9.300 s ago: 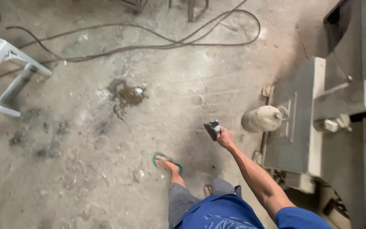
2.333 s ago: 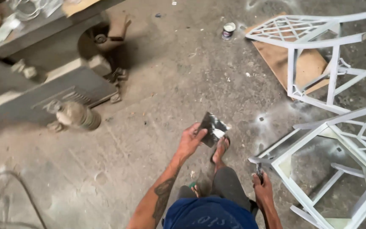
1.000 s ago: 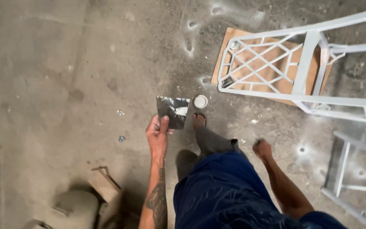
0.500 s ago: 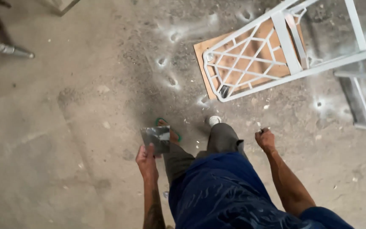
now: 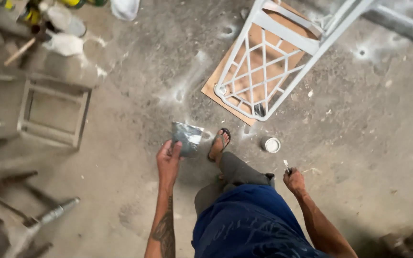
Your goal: The person applies white putty to a white metal chair frame using a putty knife and a smaller tool. They scoop putty from a can, spread it onto the frame's joints and lattice, and smooth the surface. The person moves around the frame and sits on the floor to reach different areas.
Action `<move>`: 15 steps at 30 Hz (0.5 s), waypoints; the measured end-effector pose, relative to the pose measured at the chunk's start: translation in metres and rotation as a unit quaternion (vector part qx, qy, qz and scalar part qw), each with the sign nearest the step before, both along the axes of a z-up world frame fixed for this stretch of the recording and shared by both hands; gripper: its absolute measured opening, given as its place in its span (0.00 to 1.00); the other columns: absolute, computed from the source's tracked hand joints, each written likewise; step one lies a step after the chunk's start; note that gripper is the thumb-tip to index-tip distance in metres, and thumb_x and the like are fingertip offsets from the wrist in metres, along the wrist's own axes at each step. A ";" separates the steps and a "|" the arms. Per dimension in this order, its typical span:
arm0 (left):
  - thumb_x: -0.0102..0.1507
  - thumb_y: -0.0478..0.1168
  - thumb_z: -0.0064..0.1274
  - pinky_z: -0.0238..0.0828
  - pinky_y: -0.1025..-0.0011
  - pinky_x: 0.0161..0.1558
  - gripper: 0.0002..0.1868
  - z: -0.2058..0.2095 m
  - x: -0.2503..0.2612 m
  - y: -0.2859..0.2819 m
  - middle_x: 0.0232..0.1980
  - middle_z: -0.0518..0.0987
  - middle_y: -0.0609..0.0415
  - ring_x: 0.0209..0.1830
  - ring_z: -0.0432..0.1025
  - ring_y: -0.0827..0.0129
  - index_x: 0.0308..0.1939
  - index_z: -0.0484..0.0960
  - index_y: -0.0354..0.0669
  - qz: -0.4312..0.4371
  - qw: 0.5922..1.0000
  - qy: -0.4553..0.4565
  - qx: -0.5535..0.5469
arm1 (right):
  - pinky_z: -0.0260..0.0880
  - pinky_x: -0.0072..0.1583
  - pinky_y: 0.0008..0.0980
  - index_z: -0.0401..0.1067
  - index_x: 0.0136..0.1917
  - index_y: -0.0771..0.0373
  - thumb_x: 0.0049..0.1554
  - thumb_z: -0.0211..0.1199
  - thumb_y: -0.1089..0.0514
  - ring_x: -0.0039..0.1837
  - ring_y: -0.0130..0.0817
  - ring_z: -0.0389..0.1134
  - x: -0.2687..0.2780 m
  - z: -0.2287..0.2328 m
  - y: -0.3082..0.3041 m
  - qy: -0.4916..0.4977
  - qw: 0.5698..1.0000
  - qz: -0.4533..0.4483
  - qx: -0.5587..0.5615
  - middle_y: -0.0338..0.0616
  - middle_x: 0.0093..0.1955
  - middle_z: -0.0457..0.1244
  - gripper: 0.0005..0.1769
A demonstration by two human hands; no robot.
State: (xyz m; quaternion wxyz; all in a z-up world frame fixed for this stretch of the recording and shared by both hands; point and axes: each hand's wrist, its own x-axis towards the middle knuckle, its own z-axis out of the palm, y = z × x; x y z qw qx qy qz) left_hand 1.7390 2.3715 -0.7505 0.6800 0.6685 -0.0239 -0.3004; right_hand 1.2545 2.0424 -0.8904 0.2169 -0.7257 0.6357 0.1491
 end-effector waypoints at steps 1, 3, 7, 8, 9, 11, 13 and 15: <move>0.68 0.49 0.60 0.76 0.74 0.31 0.16 -0.014 0.008 -0.015 0.32 0.80 0.59 0.27 0.72 0.77 0.52 0.82 0.42 -0.022 1.000 0.009 0.002 | 0.76 0.55 0.57 0.73 0.53 0.62 0.57 0.58 0.42 0.56 0.62 0.73 0.008 -0.007 0.004 -0.013 1.000 -0.014 0.001 0.62 0.46 0.72 0.22; 0.67 0.50 0.60 0.75 0.72 0.29 0.18 -0.026 0.035 -0.057 0.32 0.78 0.58 0.26 0.73 0.75 0.52 0.82 0.41 -0.075 0.997 0.002 -0.003 | 0.75 0.54 0.59 0.73 0.52 0.65 0.56 0.59 0.44 0.56 0.64 0.73 0.048 -0.016 0.006 -0.042 0.997 -0.058 -0.008 0.65 0.46 0.71 0.22; 0.67 0.41 0.58 0.79 0.77 0.27 0.17 -0.025 0.060 -0.111 0.31 0.78 0.55 0.21 0.74 0.75 0.56 0.80 0.34 -0.143 0.988 0.064 0.008 | 0.73 0.54 0.60 0.73 0.51 0.66 0.58 0.58 0.47 0.55 0.65 0.73 0.105 0.007 0.033 -0.058 0.990 -0.125 -0.042 0.66 0.45 0.70 0.19; 0.67 0.41 0.59 0.80 0.75 0.26 0.18 -0.031 0.071 -0.126 0.30 0.79 0.53 0.20 0.75 0.72 0.57 0.80 0.35 -0.164 0.984 0.064 0.016 | 0.74 0.54 0.58 0.72 0.50 0.65 0.58 0.59 0.47 0.53 0.63 0.74 0.124 0.007 0.031 -0.068 0.987 -0.123 -0.074 0.64 0.44 0.70 0.18; 0.67 0.41 0.59 0.80 0.75 0.26 0.18 -0.034 0.082 -0.131 0.30 0.79 0.53 0.20 0.75 0.72 0.57 0.80 0.35 -0.183 0.981 0.060 0.018 | 0.74 0.54 0.58 0.72 0.50 0.65 0.58 0.59 0.47 0.53 0.63 0.74 0.129 0.007 0.044 -0.071 0.984 -0.143 -0.075 0.64 0.44 0.70 0.18; 0.66 0.49 0.62 0.81 0.70 0.28 0.30 -0.042 0.104 -0.156 0.33 0.78 0.54 0.22 0.78 0.70 0.64 0.76 0.31 -0.271 0.961 0.037 0.041 | 0.72 0.51 0.58 0.72 0.48 0.64 0.60 0.57 0.47 0.52 0.61 0.73 0.142 0.004 0.055 -0.100 0.966 -0.214 -0.104 0.63 0.40 0.69 0.17; 0.66 0.50 0.62 0.81 0.69 0.33 0.33 -0.060 0.130 -0.194 0.39 0.76 0.50 0.25 0.78 0.69 0.66 0.74 0.29 -0.332 0.941 0.002 0.059 | 0.71 0.51 0.60 0.72 0.48 0.65 0.60 0.57 0.49 0.52 0.63 0.73 0.157 0.015 0.064 -0.107 0.953 -0.264 -0.100 0.64 0.40 0.69 0.16; 0.67 0.51 0.61 0.81 0.68 0.38 0.36 -0.043 0.147 -0.191 0.44 0.75 0.46 0.28 0.78 0.68 0.69 0.71 0.27 -0.399 0.914 -0.025 0.067 | 0.70 0.50 0.63 0.72 0.48 0.66 0.60 0.57 0.50 0.52 0.65 0.72 0.152 -0.013 0.120 -0.104 0.936 -0.319 -0.103 0.66 0.40 0.69 0.16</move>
